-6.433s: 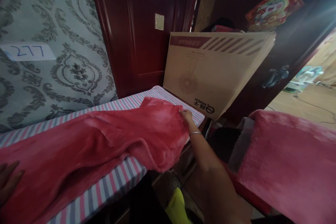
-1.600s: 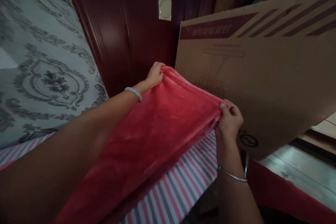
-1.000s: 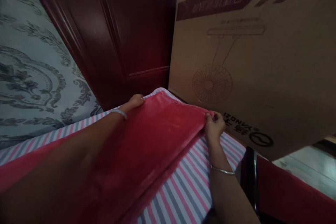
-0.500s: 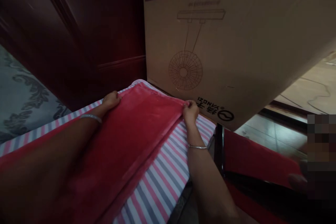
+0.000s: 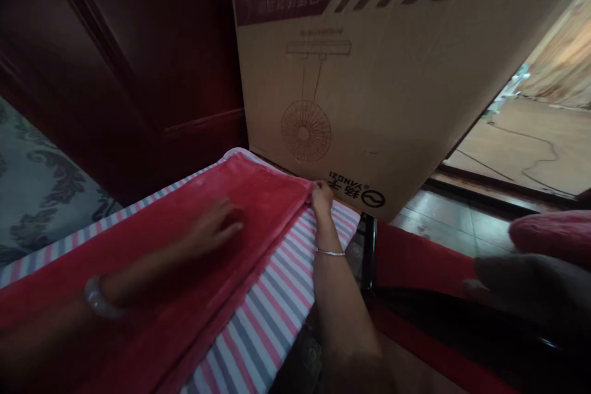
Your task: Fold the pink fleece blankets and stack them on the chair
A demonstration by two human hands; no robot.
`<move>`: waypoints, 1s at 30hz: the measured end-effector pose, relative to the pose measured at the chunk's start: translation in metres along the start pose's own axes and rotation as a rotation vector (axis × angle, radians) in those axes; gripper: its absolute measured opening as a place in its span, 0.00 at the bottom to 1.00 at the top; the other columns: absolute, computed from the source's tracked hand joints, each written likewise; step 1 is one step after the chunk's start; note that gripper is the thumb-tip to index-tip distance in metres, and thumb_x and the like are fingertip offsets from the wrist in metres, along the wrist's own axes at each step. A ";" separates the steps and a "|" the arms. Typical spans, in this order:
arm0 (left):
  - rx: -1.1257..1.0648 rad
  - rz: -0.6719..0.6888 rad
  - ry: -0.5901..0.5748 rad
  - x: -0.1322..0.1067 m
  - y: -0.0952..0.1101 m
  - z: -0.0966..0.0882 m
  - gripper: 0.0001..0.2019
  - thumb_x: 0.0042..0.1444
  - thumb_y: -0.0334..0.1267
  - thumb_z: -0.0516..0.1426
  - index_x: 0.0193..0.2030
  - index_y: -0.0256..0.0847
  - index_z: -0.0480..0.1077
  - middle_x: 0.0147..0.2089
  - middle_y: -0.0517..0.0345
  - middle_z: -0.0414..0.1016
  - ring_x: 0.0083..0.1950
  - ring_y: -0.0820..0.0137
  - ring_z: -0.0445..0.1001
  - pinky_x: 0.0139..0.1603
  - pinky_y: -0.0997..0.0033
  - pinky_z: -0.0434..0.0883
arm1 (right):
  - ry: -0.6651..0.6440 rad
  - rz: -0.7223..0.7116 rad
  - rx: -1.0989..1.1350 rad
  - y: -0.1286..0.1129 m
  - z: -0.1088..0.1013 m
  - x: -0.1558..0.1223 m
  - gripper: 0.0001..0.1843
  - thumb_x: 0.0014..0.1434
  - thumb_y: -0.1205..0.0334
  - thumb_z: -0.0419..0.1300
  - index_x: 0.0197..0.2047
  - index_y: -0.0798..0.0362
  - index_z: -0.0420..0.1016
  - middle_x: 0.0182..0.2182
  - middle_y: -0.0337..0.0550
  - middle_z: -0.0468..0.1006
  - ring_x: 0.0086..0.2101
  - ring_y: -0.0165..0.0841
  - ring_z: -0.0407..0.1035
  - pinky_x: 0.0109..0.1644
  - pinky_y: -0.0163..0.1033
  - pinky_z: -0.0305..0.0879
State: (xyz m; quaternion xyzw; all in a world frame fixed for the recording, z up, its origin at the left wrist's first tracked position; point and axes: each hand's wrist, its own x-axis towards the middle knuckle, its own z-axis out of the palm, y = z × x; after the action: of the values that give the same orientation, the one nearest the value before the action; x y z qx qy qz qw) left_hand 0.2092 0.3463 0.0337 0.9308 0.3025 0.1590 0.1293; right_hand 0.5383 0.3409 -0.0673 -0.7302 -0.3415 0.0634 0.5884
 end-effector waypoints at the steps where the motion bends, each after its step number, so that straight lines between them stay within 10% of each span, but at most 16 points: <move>1: -0.008 0.018 -0.041 -0.009 0.016 0.008 0.15 0.63 0.47 0.54 0.50 0.40 0.71 0.53 0.45 0.74 0.52 0.58 0.74 0.56 0.56 0.72 | -0.004 0.009 0.027 -0.001 0.001 0.000 0.17 0.53 0.57 0.54 0.41 0.52 0.81 0.24 0.38 0.78 0.26 0.36 0.72 0.36 0.39 0.71; 9: 0.112 -0.140 -0.204 -0.024 0.059 0.053 0.07 0.63 0.34 0.49 0.41 0.42 0.69 0.44 0.49 0.76 0.45 0.60 0.75 0.51 0.60 0.71 | 0.127 0.054 0.209 -0.015 0.003 -0.002 0.18 0.51 0.62 0.53 0.40 0.56 0.81 0.34 0.46 0.84 0.37 0.37 0.76 0.45 0.40 0.72; 21: 0.123 -0.123 -0.151 -0.022 0.059 0.064 0.07 0.62 0.35 0.50 0.43 0.42 0.68 0.45 0.49 0.75 0.46 0.61 0.73 0.50 0.62 0.71 | 0.131 0.070 -0.133 -0.035 -0.003 -0.021 0.14 0.58 0.55 0.59 0.31 0.56 0.81 0.36 0.57 0.81 0.42 0.45 0.74 0.51 0.44 0.67; 30: 0.152 -0.079 -0.201 -0.028 0.072 0.059 0.08 0.64 0.31 0.49 0.44 0.42 0.69 0.47 0.49 0.75 0.49 0.62 0.74 0.51 0.63 0.68 | 0.111 0.095 -0.324 -0.046 -0.008 -0.026 0.13 0.62 0.64 0.57 0.44 0.59 0.80 0.43 0.59 0.80 0.45 0.43 0.73 0.51 0.41 0.65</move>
State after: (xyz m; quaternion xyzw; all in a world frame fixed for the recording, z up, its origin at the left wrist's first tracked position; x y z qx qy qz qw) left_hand 0.2475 0.2641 -0.0018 0.9366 0.3357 0.0362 0.0942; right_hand 0.5034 0.3235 -0.0316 -0.8330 -0.2794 -0.0050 0.4775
